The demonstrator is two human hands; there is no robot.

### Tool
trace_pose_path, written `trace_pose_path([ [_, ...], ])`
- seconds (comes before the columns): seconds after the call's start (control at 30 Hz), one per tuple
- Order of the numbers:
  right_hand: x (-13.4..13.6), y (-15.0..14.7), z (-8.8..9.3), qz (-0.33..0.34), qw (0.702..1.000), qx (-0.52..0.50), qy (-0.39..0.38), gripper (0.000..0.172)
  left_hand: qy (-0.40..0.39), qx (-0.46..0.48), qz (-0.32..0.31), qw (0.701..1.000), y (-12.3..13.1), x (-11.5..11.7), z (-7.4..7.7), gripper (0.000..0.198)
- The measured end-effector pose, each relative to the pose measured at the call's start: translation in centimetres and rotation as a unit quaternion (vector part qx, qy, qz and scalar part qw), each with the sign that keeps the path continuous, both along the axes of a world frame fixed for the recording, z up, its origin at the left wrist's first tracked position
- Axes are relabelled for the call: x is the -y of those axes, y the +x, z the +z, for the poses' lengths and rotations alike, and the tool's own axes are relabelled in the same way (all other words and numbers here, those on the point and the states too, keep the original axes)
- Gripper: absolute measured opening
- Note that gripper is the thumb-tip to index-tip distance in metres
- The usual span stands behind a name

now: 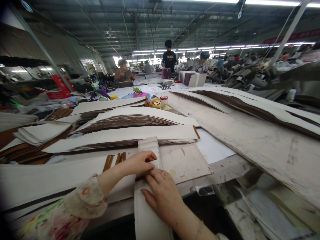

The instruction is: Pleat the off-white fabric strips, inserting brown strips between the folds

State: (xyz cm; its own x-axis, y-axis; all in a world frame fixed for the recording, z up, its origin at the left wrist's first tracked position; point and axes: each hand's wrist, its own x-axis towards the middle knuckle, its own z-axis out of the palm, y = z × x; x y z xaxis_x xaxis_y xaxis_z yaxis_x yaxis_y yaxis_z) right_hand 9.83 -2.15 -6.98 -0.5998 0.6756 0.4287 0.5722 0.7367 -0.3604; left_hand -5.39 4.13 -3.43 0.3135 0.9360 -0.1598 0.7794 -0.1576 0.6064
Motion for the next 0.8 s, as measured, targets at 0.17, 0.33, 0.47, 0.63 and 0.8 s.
trace_pose_path([
  [0.17,0.0,0.0,0.1,0.003,1.0,-0.004,-0.015,0.026,0.041,-0.023,-0.018,0.999,0.5,0.2,0.1,0.023],
  [0.33,0.0,0.0,-0.2,-0.002,1.0,-0.02,-0.001,0.027,0.105,-0.059,-0.043,0.992,0.7,1.1,0.1,0.024],
  [0.47,0.2,0.0,-0.4,-0.023,0.998,-0.037,0.036,0.022,0.157,-0.109,-0.087,0.978,0.7,1.7,-0.2,0.022],
  [0.63,0.2,0.0,-0.4,-0.032,0.998,-0.026,0.04,0.014,0.192,-0.135,-0.124,0.964,0.7,2.3,-0.5,0.024],
  [0.8,0.0,0.0,-0.7,-0.038,0.998,-0.031,0.042,0.014,0.184,-0.17,-0.141,0.958,1.0,2.9,0.0,0.023],
])
